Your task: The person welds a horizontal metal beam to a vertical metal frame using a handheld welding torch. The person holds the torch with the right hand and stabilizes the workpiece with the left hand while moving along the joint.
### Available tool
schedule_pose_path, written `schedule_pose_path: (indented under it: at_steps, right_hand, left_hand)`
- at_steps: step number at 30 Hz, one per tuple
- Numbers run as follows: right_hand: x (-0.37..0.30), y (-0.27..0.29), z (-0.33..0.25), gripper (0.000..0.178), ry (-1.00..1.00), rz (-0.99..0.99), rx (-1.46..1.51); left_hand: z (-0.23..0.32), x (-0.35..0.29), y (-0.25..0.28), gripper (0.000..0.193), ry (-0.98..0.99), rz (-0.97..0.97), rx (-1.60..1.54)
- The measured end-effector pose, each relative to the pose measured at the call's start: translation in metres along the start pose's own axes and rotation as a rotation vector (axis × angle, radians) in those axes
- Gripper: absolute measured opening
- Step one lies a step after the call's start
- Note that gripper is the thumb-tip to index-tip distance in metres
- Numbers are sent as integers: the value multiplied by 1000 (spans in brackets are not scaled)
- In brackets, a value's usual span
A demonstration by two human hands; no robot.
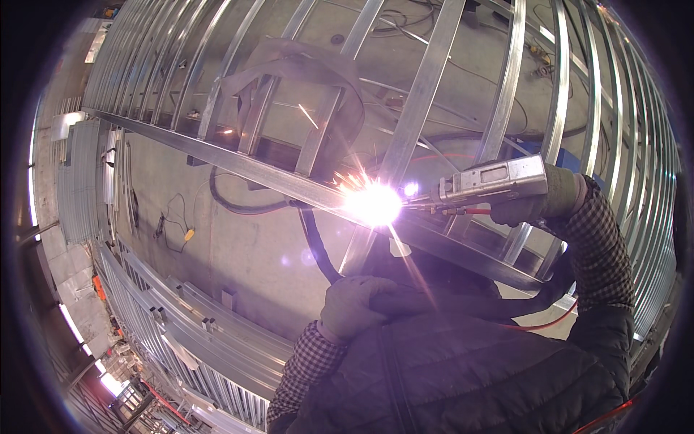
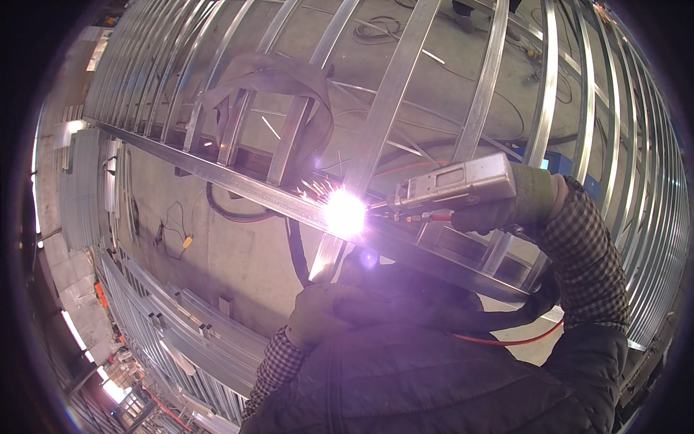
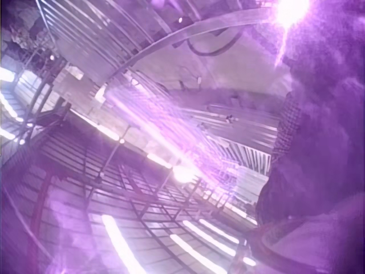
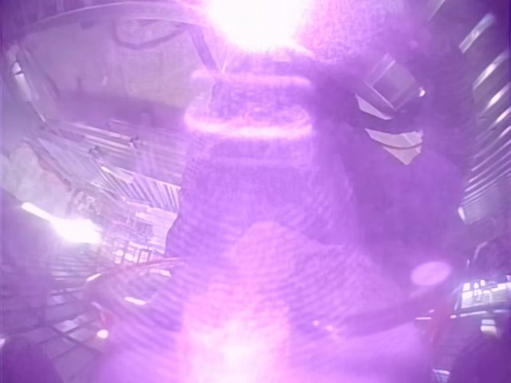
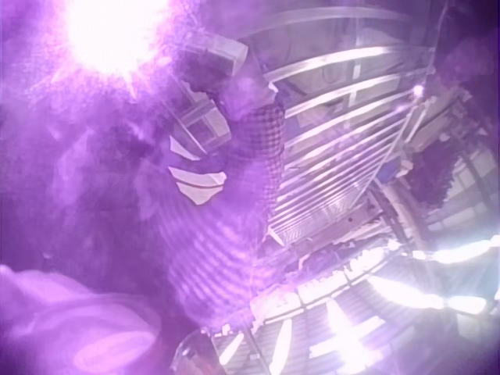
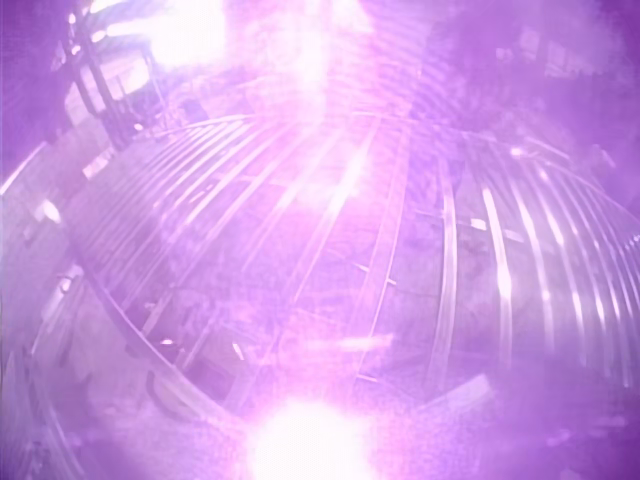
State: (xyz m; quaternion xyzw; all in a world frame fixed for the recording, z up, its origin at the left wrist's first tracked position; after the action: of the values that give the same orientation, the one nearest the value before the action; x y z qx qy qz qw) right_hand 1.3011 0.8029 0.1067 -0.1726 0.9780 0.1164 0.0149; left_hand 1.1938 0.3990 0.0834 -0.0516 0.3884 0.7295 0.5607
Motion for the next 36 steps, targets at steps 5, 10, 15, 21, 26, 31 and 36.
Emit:
schedule_pose_path:
  at_steps: [5, 10, 15, 21, 26, 31, 36]
  right_hand:
    - [-3, 3, 7, 4, 169, -34, -175]
    - [-9, 5, 14, 3, 266, -83, -245]
    - [-9, 4, 14, 4, 316, -90, -309]
    - [-11, 3, 13, 4, 330, -94, -346]
    - [-13, 4, 16, 5, 353, -80, -391]
    - [-14, 5, 7, 12, 326, -202, -457]
    - [-15, 3, -4, 20, 180, -16, -230]
  left_hand:
    - [-1, 0, -1, 56, -24, 22, 0]
    - [-1, 0, -2, 55, -1, 14, 1]
    - [-1, 0, -2, 55, 6, 11, 6]
    - [0, -1, -4, 55, -1, 42, -4]
    - [0, -1, -4, 55, 14, 27, 1]
    - [4, -3, -3, 54, 28, 34, 11]
    - [6, -4, -3, 55, 23, 37, 0]
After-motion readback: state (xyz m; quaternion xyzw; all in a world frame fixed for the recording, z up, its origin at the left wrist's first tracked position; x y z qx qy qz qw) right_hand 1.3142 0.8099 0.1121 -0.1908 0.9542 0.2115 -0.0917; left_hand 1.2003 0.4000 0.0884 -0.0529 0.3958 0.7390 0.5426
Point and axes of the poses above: each hand's wrist, its own x-axis towards the middle knuckle, its own y-axis out of the back of the hand, z = x × y, the point moved 1 cm from there along x, towards the middle knuckle, and after that the axes turned 9 degrees about y, right-handed, at the moved point
